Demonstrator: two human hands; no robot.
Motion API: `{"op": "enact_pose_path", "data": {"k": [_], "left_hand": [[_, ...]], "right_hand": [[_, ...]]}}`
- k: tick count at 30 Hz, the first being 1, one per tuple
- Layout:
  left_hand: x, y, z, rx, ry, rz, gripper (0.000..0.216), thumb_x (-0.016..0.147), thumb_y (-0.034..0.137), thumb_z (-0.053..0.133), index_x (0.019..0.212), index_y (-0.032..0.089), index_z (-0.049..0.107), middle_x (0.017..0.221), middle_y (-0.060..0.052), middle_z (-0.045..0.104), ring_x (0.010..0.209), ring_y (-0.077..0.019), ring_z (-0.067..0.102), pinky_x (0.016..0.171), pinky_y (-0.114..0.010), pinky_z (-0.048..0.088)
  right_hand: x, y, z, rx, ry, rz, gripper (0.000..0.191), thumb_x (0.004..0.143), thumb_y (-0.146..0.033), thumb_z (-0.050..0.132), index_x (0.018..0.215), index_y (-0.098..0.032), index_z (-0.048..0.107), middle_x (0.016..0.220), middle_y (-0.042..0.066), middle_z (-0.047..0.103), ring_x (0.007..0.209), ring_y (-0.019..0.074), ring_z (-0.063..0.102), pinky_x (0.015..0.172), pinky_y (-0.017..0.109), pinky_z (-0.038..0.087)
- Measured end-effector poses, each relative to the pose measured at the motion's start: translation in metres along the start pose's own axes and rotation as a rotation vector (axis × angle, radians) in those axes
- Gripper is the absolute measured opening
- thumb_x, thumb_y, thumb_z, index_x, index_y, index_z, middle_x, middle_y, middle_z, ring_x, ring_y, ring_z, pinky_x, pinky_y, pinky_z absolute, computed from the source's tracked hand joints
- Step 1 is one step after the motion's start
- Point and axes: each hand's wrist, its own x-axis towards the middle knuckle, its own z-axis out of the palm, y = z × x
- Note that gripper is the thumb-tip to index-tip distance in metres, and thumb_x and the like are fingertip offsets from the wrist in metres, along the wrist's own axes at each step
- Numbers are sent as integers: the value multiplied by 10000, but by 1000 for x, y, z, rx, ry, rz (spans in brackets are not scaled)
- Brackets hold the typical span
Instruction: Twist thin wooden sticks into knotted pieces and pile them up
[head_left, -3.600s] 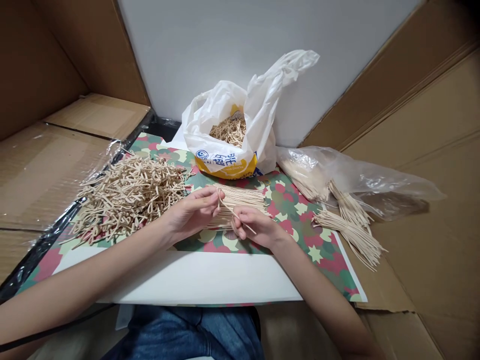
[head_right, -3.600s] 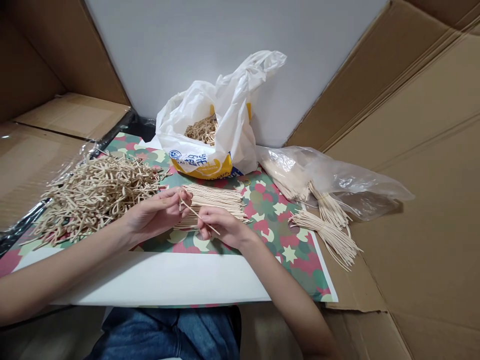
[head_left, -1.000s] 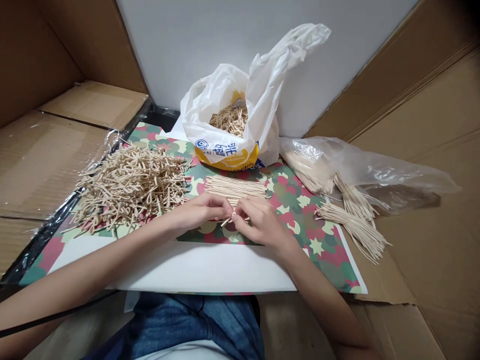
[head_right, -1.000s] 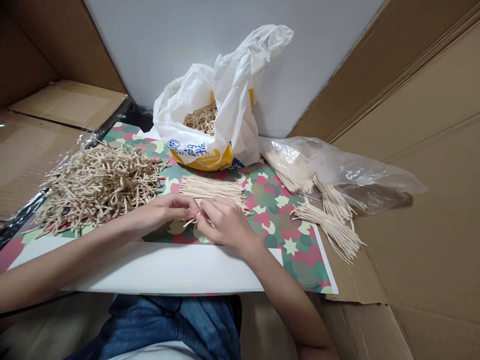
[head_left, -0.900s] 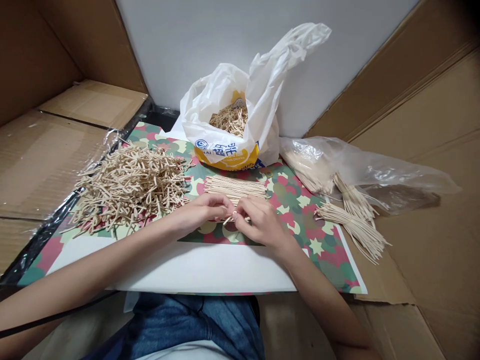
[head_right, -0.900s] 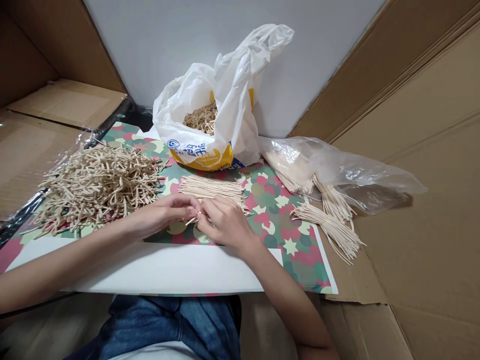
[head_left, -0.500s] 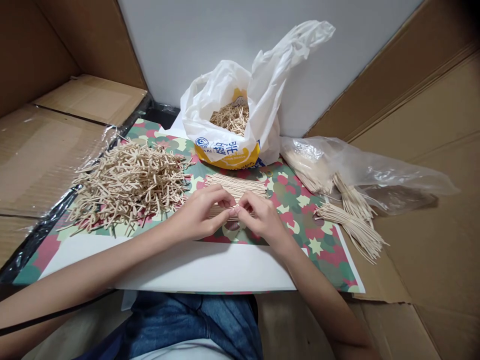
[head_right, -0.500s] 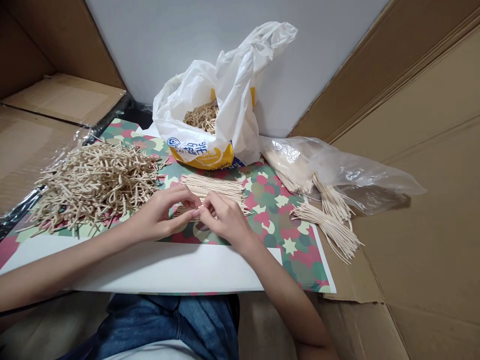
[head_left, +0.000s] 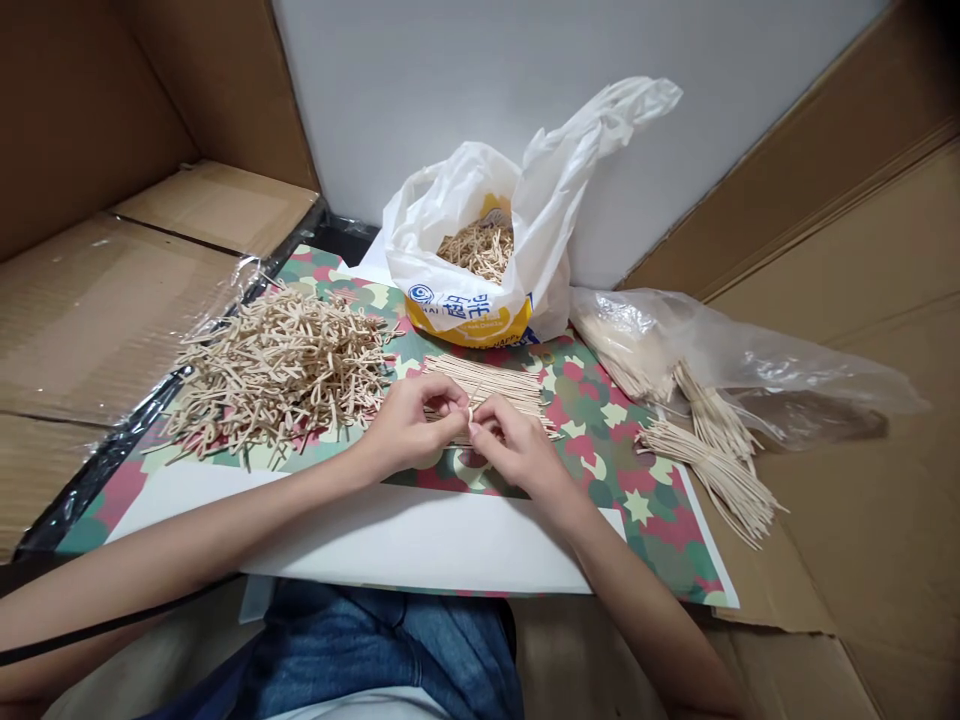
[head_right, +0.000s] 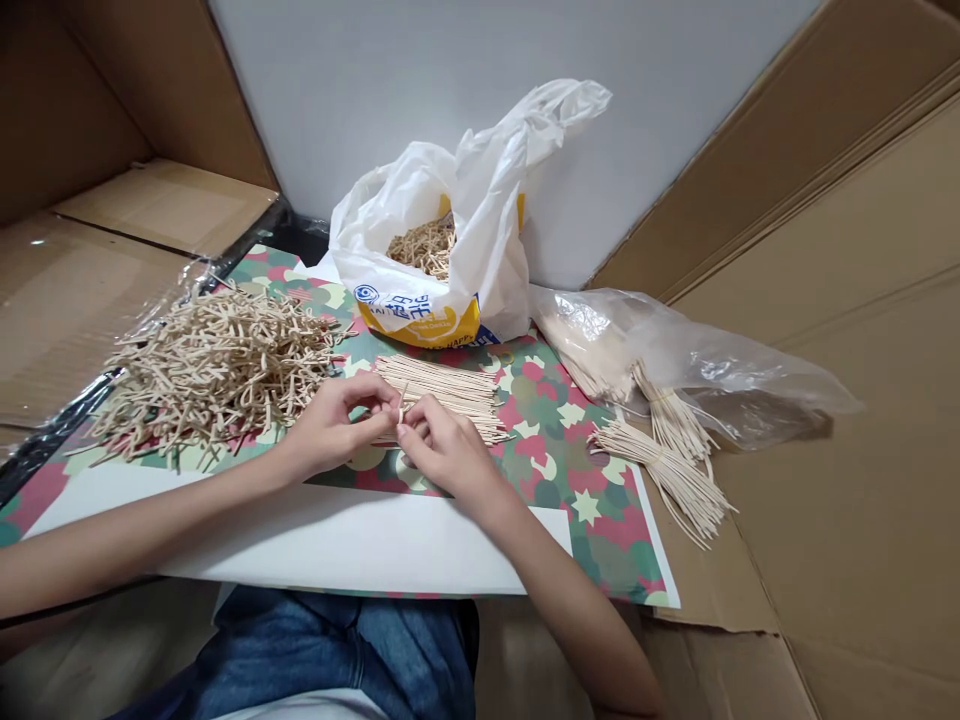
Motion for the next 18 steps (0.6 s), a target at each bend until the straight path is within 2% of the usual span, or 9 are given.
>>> {"op": "enact_pose_path", "data": {"k": [6, 10, 12, 18], "left_hand": [[-1, 2, 2, -74, -12, -9, 135, 659, 236, 575, 668, 103, 598, 636, -6, 535, 574, -92, 446, 542, -205, 363], [2, -3, 2, -306, -143, -147, 158, 692, 261, 571, 651, 109, 559, 578, 13, 484, 547, -89, 440, 522, -207, 349], [3, -6, 1, -381, -201, -189, 165, 709, 266, 571, 661, 108, 561, 576, 15, 481, 544, -86, 444, 523, -208, 349], [6, -9, -3, -363, -260, -221, 217, 726, 312, 593, 713, 95, 591, 615, -10, 515, 581, -101, 468, 551, -226, 376]], "right_hand": [[1, -4, 5, -165, 148, -66, 90, 812, -203, 431, 724, -214, 450, 614, -34, 563, 571, 128, 531, 551, 229, 362], [3, 0, 3, -260, 218, -83, 103, 778, -185, 443, 680, -211, 429, 599, -35, 509, 570, 128, 488, 545, 229, 334], [4, 2, 2, -291, 216, -91, 97, 782, -190, 437, 687, -209, 434, 627, -26, 511, 603, 134, 489, 567, 235, 340], [5, 6, 2, -365, 227, -150, 40, 816, -188, 408, 820, -199, 446, 778, 26, 556, 742, 167, 526, 674, 268, 386]]}}
